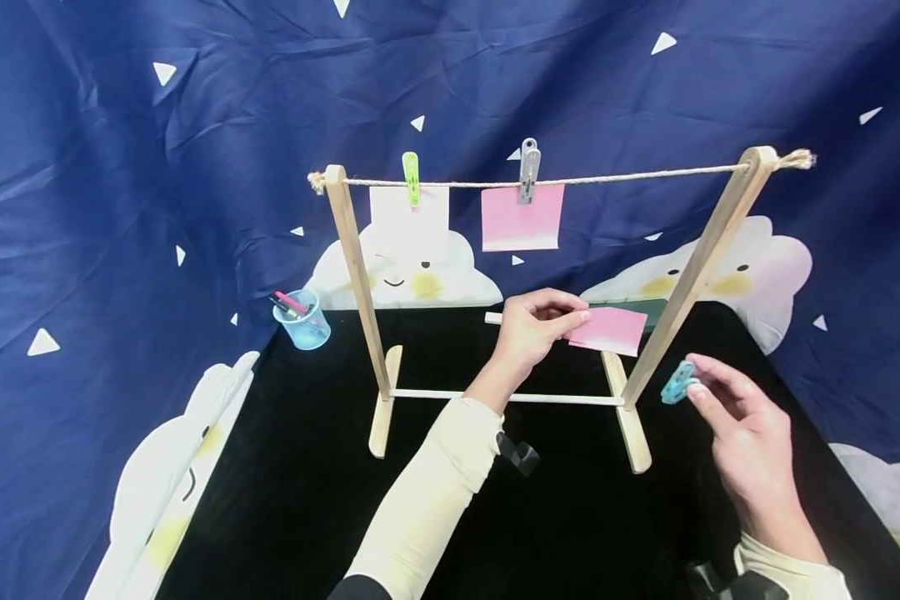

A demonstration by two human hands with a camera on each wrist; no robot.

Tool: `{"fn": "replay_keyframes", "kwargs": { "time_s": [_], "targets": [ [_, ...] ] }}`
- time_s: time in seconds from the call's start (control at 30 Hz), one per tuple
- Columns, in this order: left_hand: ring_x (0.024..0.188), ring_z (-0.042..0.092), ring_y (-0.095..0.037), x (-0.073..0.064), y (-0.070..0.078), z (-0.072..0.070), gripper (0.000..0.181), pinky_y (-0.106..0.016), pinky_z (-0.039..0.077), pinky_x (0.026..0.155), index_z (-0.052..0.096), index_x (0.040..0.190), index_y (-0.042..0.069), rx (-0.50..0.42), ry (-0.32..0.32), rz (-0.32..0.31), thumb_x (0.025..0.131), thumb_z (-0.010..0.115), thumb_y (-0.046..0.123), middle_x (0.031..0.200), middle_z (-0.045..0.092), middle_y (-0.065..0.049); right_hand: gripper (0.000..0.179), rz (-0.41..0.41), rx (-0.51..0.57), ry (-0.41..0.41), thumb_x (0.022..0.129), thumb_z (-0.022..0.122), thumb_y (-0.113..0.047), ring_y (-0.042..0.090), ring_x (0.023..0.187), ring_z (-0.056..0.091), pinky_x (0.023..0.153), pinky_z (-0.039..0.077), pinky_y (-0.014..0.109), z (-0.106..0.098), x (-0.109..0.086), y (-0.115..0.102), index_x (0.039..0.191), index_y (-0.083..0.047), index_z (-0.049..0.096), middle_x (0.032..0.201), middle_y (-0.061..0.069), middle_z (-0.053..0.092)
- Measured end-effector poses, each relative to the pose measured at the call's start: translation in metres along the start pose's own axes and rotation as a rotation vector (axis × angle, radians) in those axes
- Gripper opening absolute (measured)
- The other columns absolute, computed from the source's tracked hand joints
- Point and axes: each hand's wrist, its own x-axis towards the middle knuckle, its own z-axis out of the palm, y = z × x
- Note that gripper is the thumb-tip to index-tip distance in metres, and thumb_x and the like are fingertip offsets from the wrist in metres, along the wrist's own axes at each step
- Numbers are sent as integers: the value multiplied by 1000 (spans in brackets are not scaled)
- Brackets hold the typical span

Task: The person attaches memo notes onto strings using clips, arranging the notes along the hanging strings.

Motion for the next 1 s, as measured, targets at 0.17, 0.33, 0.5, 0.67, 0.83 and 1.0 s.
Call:
{"fn": "replay_keyframes", "kwargs": {
  "time_s": [0.17,0.33,0.5,0.67,0.83,1.0],
  "targets": [
    [61,63,-3,11,7,2,18,-21,56,60,72,98,-13,7,18,-10,81,77,-8,90,72,-30,29,-53,181,-23,92,58,16,6,87,67,82,49,11,4,10,-18,117,8,69,95,-2,73],
    [61,62,-2,20,13,6,20,-20,55,60,73,99,-12,24,40,-8,80,78,-7,89,73,-26,29,-113,292,-51,92,55,19,9,88,67,83,50,14,5,18,-30,116,10,68,97,3,74],
    [60,59,-1,27,19,14,23,-18,51,61,72,102,-10,41,48,0,80,78,-7,87,72,-23,30,-161,476,-89,91,52,23,15,92,69,84,54,17,0,29,-43,114,13,67,102,11,75],
    [61,60,-1,32,21,17,24,-17,52,62,72,103,-9,41,49,14,81,78,-6,88,72,-23,30,-183,554,-118,90,51,25,17,93,69,84,55,18,2,40,-54,112,14,67,104,15,75],
    [64,61,-1,37,20,19,23,-17,51,63,73,102,-9,31,58,37,80,79,-5,85,73,-18,28,-188,531,-110,89,52,24,17,90,69,84,55,18,8,51,-67,110,13,68,102,14,75],
    [67,62,-1,40,22,20,22,-17,52,66,73,101,-10,1,64,71,80,79,-6,87,73,-20,25,-186,535,-132,90,56,21,17,89,70,83,56,19,13,62,-81,110,14,69,100,14,75]
  ]
}}
